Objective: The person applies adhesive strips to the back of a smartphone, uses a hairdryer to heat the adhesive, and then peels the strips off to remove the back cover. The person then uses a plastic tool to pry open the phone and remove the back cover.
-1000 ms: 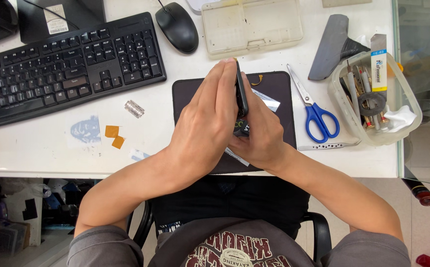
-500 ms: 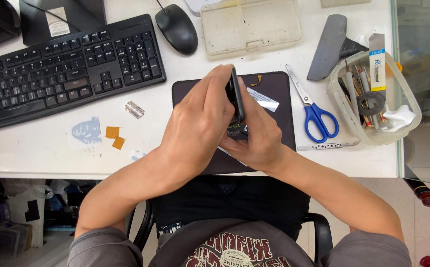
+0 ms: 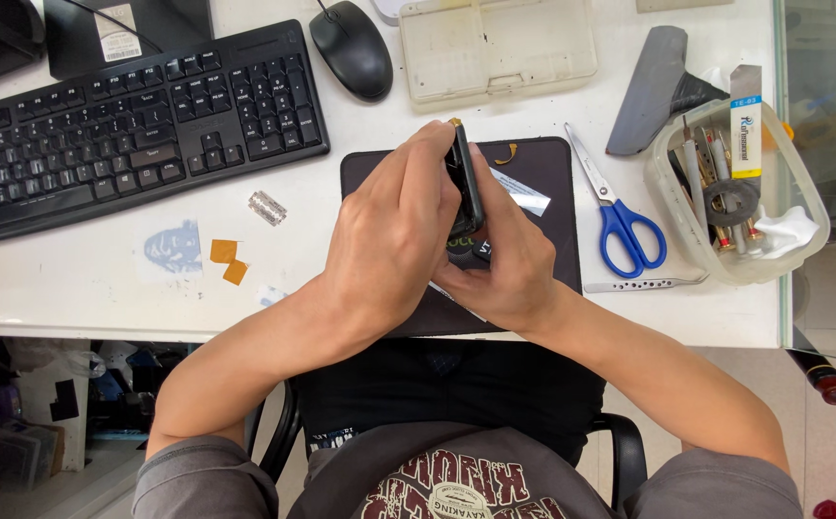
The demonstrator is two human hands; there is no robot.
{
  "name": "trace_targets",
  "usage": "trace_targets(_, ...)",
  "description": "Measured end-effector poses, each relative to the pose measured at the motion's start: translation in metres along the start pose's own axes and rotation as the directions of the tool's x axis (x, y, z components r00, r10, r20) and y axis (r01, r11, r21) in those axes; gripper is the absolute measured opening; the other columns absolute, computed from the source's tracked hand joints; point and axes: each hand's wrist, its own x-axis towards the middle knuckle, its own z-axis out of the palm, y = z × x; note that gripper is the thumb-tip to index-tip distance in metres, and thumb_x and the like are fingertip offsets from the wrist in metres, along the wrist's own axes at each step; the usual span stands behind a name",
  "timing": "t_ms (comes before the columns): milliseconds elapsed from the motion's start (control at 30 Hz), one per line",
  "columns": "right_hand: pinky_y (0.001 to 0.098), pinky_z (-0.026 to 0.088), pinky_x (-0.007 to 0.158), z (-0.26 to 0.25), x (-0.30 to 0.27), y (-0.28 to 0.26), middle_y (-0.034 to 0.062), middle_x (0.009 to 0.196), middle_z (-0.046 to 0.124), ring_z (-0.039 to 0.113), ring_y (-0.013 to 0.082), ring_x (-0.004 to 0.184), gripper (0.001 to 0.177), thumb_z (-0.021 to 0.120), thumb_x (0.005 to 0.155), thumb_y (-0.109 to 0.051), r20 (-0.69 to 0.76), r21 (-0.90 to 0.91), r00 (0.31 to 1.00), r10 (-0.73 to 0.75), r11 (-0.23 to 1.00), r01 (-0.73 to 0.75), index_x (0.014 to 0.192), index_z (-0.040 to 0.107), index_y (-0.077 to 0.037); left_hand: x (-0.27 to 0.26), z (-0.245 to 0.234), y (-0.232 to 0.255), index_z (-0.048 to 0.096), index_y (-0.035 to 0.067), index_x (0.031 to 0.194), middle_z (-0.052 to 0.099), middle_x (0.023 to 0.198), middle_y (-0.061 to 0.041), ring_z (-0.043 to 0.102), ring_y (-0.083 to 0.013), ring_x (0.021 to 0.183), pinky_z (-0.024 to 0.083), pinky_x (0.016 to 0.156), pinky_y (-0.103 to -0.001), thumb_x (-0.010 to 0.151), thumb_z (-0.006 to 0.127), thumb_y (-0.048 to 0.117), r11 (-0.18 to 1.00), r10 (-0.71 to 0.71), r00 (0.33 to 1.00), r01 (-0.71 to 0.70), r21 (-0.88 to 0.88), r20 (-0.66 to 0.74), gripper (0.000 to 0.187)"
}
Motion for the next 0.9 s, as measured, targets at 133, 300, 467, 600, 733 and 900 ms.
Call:
trace_targets(133, 0.0228, 0.065, 0.078, -0.001, 0.002, -0.002, 0.0137, 0.122, 0.07, 0.076, 0.015, 0.09, 0.085, 0.089, 0.092, -0.012, 0.016, 0.101, 0.996, 0.093, 0.99, -0.094, 0.156, 0.036, 0.006, -0.001, 0.001, -0.003, 0.05, -0.01, 0.134, 0.069, 0.111, -0.024, 0.073, -0.0356, 0.094, 0.062, 0.077, -0.038, 0.103, 0.064, -0.005, 1.0, 0.025, 0.999, -0.025, -0.011, -0.032, 0.034)
trace_targets(300, 0.0233, 0.064, 0.082, -0.012, 0.01, -0.001, 0.0163, 0.126, 0.068, 0.074, 0.0157, 0.1, 0.087, 0.082, 0.094, -0.006, 0.083, 0.167, 0.984, 0.159, 0.971, -0.171, 0.161, 0.026, -0.001, 0.0, 0.006, -0.002, 0.05, -0.007, 0.136, 0.065, 0.124, -0.025, 0.07, -0.0398, 0.109, 0.061, 0.091, -0.041, 0.104, 0.073, 0.005, 0.999, -0.018, 1.0, 0.017, -0.04, -0.016, 0.041)
trace_targets(467, 0.0272, 0.057, 0.106, -0.025, 0.015, 0.005, 0.0181, 0.145, 0.057, 0.062, 0.0176, 0.13, 0.085, 0.071, 0.099, 0.008, 0.186, 0.503, 0.946, 0.267, 0.801, -0.325, 0.163, 0.016, -0.007, -0.01, -0.002, -0.007, 0.037, -0.007, 0.148, 0.051, 0.147, -0.029, 0.055, -0.0436, 0.135, 0.049, 0.113, -0.047, 0.09, 0.086, 0.024, 0.999, 0.016, 0.999, -0.014, -0.04, 0.048, 0.082)
trace_targets(600, 0.0313, 0.056, 0.111, -0.029, 0.016, 0.01, 0.0161, 0.145, 0.056, 0.06, 0.0179, 0.131, 0.08, 0.062, 0.098, 0.013, 0.281, 0.633, 0.875, 0.394, 0.61, -0.478, 0.166, 0.023, -0.005, -0.023, -0.004, -0.018, 0.029, -0.011, 0.151, 0.045, 0.148, -0.032, 0.05, -0.0459, 0.134, 0.045, 0.111, -0.048, 0.074, 0.093, 0.034, 0.998, -0.035, 0.987, 0.043, -0.049, 0.154, 0.11)
trace_targets(733, 0.0319, 0.053, 0.116, -0.029, 0.015, 0.008, 0.0174, 0.147, 0.055, 0.058, 0.0182, 0.134, 0.073, 0.062, 0.102, 0.014, 0.267, 0.617, 0.895, 0.359, 0.649, -0.444, 0.165, 0.029, -0.004, -0.03, -0.001, -0.031, 0.031, -0.007, 0.155, 0.053, 0.139, -0.023, 0.058, -0.0411, 0.122, 0.049, 0.102, -0.047, 0.076, 0.094, 0.025, 0.976, -0.2, 0.937, 0.215, -0.023, 0.287, 0.106)
trace_targets(900, 0.0347, 0.052, 0.117, -0.037, 0.02, 0.003, 0.0184, 0.15, 0.056, 0.058, 0.0208, 0.137, 0.075, 0.063, 0.1, 0.011, 0.367, 0.596, 0.851, 0.377, 0.606, -0.526, 0.165, 0.028, -0.003, -0.031, -0.01, -0.036, 0.041, -0.003, 0.145, 0.052, 0.124, -0.022, 0.055, -0.0398, 0.112, 0.048, 0.099, -0.045, 0.061, 0.092, 0.016, 0.997, -0.083, 0.978, 0.08, 0.023, 0.191, 0.1)
